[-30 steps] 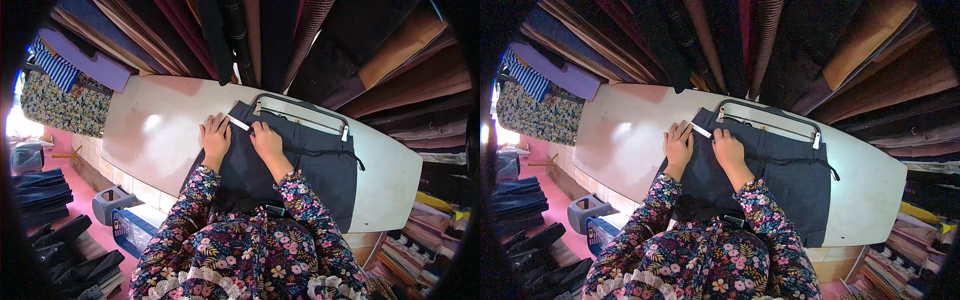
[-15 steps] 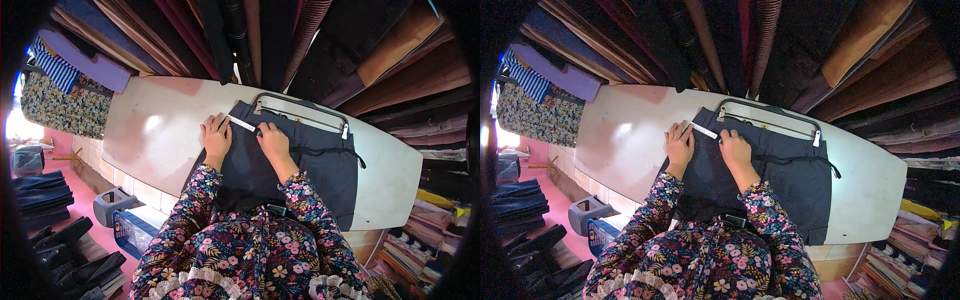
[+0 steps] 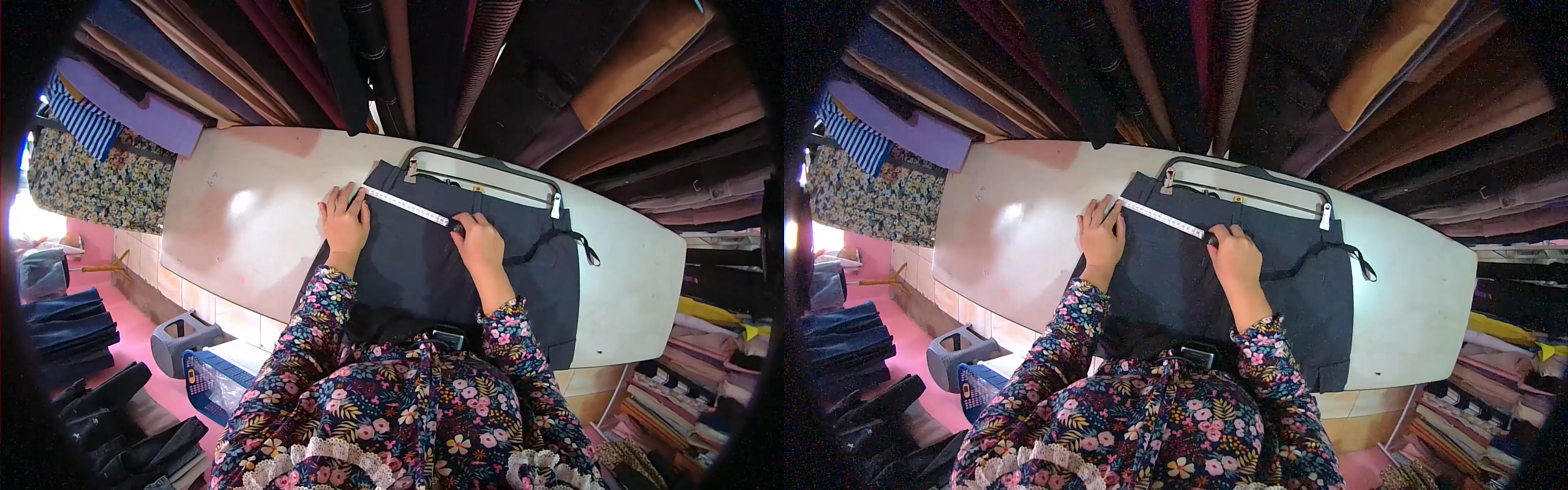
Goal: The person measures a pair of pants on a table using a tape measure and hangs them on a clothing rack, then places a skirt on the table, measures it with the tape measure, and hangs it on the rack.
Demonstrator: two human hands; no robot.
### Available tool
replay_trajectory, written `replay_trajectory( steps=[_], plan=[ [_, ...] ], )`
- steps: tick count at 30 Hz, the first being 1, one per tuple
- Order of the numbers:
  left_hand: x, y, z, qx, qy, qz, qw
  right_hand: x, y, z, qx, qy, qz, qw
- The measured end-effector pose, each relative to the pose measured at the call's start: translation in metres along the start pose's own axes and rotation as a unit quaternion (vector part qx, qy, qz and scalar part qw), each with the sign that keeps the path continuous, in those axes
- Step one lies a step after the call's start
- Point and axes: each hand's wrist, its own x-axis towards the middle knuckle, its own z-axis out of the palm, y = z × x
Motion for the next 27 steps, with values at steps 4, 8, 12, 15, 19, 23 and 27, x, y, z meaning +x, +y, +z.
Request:
replay_trajectory(
  steps=[4, 8, 12, 15, 19, 23, 27],
  plan=[
    [0.000, -0.001, 0.001, 0.005, -0.002, -0.003, 1.000, -0.009, 0.008, -0.015, 0.012, 0.016, 0.035, 0.999],
    [0.000, -0.001, 0.001, 0.007, 0.000, -0.002, 1.000, -0.017, 0.022, -0.027, 0.021, 0.025, 0.042, 0.999],
    [0.000, -0.001, 0.002, 0.001, 0.005, 0.002, 1.000, -0.023, 0.037, -0.038, 0.028, 0.032, 0.061, 0.997],
    [0.000, -0.002, 0.004, -0.007, 0.012, 0.002, 1.000, -0.026, 0.051, -0.042, 0.032, 0.029, 0.070, 0.997],
    [0.000, -0.002, 0.004, -0.002, 0.009, 0.002, 1.000, -0.028, 0.067, -0.042, 0.033, 0.017, 0.087, 0.995],
    [0.000, -0.003, 0.005, 0.002, 0.012, 0.003, 1.000, -0.029, 0.070, -0.045, 0.047, 0.011, 0.084, 0.995],
    [0.000, -0.003, 0.004, -0.002, 0.017, 0.007, 1.000, -0.029, 0.077, -0.045, 0.050, 0.009, 0.088, 0.995]
  ],
)
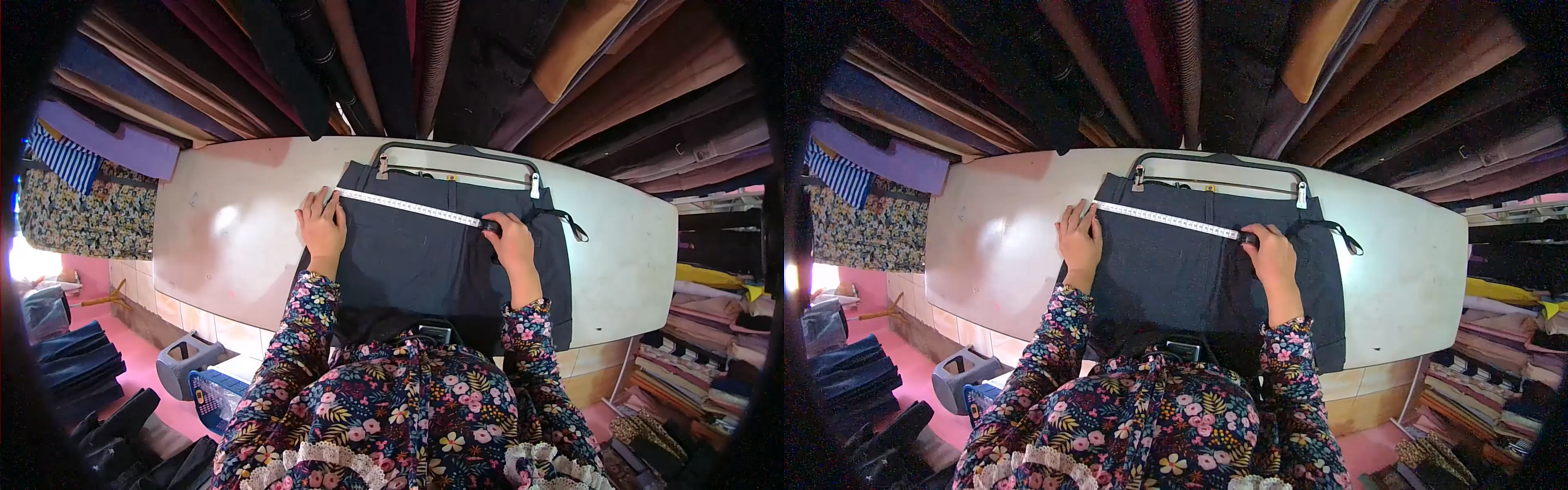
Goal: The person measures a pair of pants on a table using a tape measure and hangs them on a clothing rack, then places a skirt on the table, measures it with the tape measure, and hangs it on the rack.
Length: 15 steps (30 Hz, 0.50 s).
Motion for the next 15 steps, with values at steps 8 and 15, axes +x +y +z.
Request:
replay_trajectory(
  steps=[8, 15],
  plan=[
    [-0.001, -0.001, -0.001, -0.003, -0.012, -0.009, 1.000, 0.000, 0.014, -0.013, -0.015, -0.003, 0.022, 1.000],
    [-0.001, -0.002, 0.003, -0.014, 0.006, -0.001, 1.000, 0.001, 0.032, -0.026, -0.047, -0.005, 0.057, 0.997]
  ],
)
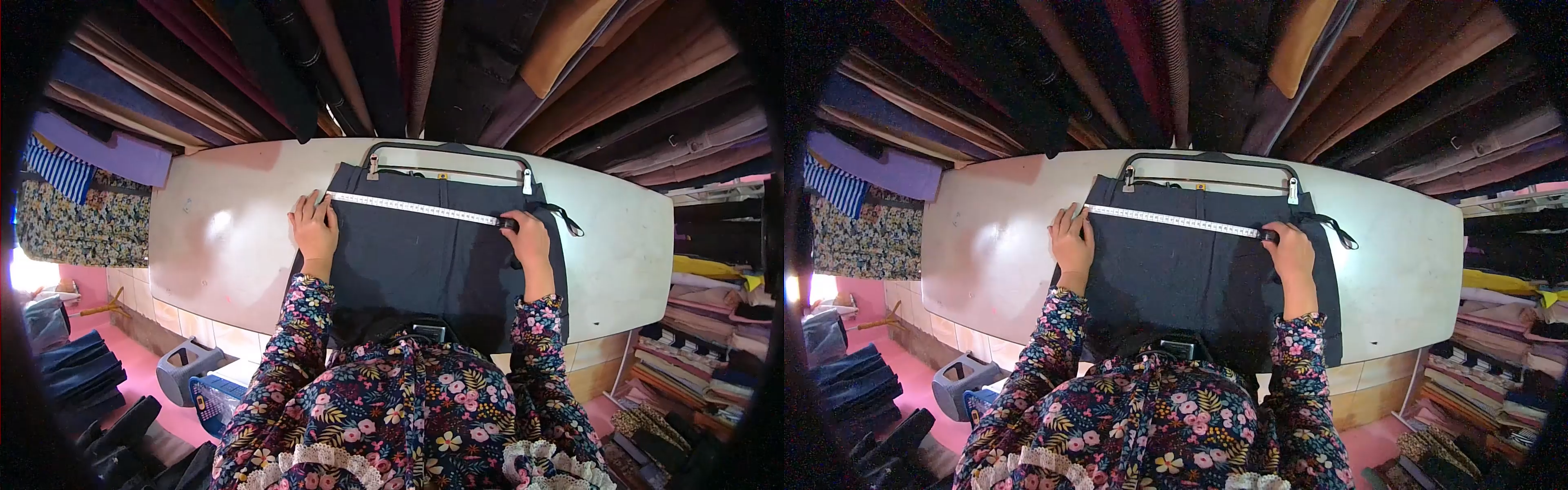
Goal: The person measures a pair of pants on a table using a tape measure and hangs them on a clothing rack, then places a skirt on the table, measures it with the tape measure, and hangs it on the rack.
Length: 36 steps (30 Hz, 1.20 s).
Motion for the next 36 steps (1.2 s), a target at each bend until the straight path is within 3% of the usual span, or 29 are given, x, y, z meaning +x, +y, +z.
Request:
replay_trajectory(
  steps=[25, 36],
  plan=[
    [0.000, -0.001, 0.000, -0.002, -0.008, -0.004, 1.000, 0.009, 0.069, -0.032, -0.067, 0.062, 0.065, 0.994],
    [0.000, -0.003, 0.002, 0.002, -0.002, -0.001, 1.000, 0.026, 0.093, -0.046, -0.064, 0.031, 0.084, 0.994]
  ],
)
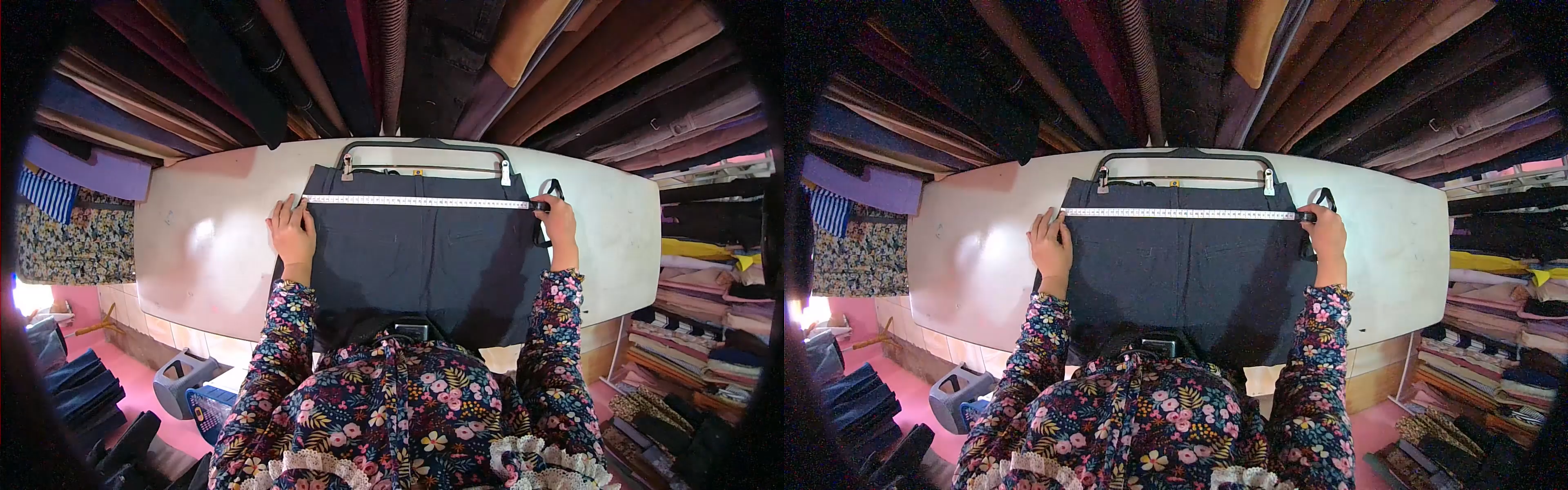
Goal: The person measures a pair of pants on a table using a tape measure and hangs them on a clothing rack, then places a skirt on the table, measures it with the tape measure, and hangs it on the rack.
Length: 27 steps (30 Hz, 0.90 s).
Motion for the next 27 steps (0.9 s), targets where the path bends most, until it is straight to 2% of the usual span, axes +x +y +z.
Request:
replay_trajectory(
  steps=[9, 11, 18, 20, 27],
  plan=[
    [0.000, 0.000, 0.000, -0.006, -0.002, -0.001, 1.000, 0.013, 0.012, -0.003, 0.015, -0.036, 0.004, 0.999],
    [0.000, 0.000, 0.000, 0.002, -0.005, -0.002, 1.000, 0.014, 0.015, -0.002, 0.027, -0.022, -0.026, 0.999],
    [0.000, 0.002, -0.002, -0.003, -0.007, -0.007, 1.000, 0.021, 0.026, -0.002, 0.081, -0.049, -0.030, 0.995],
    [0.000, 0.001, -0.001, -0.002, -0.003, -0.005, 1.000, 0.022, 0.030, -0.003, 0.107, -0.048, -0.071, 0.991],
    [0.000, 0.001, 0.000, -0.003, 0.002, -0.004, 1.000, 0.026, 0.037, -0.006, 0.155, -0.087, -0.052, 0.983]
  ],
)
